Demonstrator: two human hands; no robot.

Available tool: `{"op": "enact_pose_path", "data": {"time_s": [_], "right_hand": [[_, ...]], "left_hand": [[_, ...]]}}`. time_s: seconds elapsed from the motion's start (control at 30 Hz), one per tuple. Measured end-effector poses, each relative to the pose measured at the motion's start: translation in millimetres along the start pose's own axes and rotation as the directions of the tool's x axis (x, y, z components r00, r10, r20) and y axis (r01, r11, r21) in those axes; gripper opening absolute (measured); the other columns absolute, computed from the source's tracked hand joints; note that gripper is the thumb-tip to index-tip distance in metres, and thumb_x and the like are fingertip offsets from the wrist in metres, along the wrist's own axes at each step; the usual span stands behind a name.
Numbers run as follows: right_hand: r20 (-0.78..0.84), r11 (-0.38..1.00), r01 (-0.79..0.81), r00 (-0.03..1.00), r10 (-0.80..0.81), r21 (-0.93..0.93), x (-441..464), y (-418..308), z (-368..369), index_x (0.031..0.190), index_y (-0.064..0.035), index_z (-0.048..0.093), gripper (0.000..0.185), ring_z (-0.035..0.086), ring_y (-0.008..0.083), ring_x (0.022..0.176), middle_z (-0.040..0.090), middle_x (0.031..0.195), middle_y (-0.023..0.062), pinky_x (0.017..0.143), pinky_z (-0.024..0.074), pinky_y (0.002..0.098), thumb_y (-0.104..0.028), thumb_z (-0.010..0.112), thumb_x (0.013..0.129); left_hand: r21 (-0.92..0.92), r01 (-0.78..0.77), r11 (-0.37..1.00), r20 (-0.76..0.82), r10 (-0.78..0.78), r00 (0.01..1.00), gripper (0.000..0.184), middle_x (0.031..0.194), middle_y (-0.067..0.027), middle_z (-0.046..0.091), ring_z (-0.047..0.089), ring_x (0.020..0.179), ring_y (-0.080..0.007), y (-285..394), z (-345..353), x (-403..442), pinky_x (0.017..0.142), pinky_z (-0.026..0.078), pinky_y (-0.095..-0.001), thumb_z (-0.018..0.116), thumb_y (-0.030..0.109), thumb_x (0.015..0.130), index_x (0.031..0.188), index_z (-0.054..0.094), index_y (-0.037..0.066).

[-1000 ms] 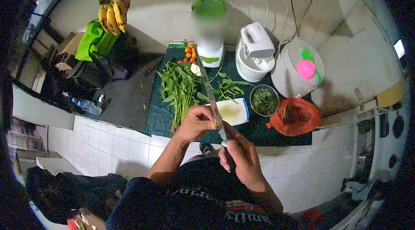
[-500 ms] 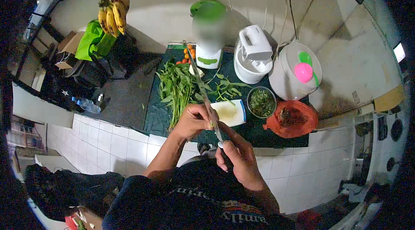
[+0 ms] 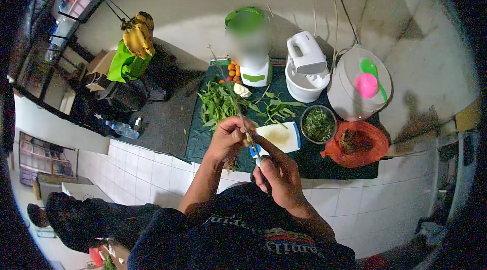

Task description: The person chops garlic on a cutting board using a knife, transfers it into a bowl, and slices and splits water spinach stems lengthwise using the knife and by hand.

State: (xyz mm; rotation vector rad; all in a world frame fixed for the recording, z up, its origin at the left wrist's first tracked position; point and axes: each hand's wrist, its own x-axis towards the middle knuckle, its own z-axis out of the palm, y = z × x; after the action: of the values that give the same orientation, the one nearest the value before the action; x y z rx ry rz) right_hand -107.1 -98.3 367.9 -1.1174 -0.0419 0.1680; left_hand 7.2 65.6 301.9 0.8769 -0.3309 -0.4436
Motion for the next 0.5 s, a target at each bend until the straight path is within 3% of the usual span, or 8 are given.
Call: {"op": "enact_pose_path", "data": {"time_s": [0.17,0.23,0.5], "right_hand": [[0.096,1.0,0.016,0.995,-0.014,-0.011,4.0,-0.4,-16.3,0.148,-0.0065,0.04,0.056,0.045,0.0081,0.052,0.052,0.064,0.0018,0.049,0.037,0.0239,-0.037,0.049,0.102],[0.109,1.0,-0.01,0.994,0.011,-0.011,6.5,-5.3,-18.7,0.148,-0.0074,0.04,0.054,0.044,0.0074,0.052,0.052,0.064,0.0013,0.049,0.0365,0.0235,-0.036,0.047,0.103],[0.076,0.999,-0.001,0.997,0.005,-0.051,13.0,-5.4,-26.0,0.148,-0.0069,0.041,0.049,0.041,0.0067,0.052,0.05,0.065,0.0,0.048,0.0353,0.0235,-0.03,0.043,0.105]], "left_hand": [[0.155,0.063,0.986,0.004,-0.065,0.998,0.028,0.083,-0.0073,0.063,0.06,0.071,-0.0156,-1.3,-4.8,0.6,0.062,0.049,-0.0276,0.079,0.027,0.083,0.085,0.066,0.003],[0.204,-0.018,0.979,0.027,0.012,1.0,0.026,0.079,-0.0063,0.062,0.059,0.071,-0.0159,2.3,-1.7,6.3,0.061,0.048,-0.0281,0.078,0.025,0.083,0.083,0.066,0.002],[0.324,-0.031,0.945,-0.03,0.043,0.999,0.024,0.077,-0.0073,0.064,0.059,0.073,-0.0179,9.4,3.3,15.6,0.065,0.048,-0.0319,0.08,0.021,0.081,0.082,0.068,0.0]]}}
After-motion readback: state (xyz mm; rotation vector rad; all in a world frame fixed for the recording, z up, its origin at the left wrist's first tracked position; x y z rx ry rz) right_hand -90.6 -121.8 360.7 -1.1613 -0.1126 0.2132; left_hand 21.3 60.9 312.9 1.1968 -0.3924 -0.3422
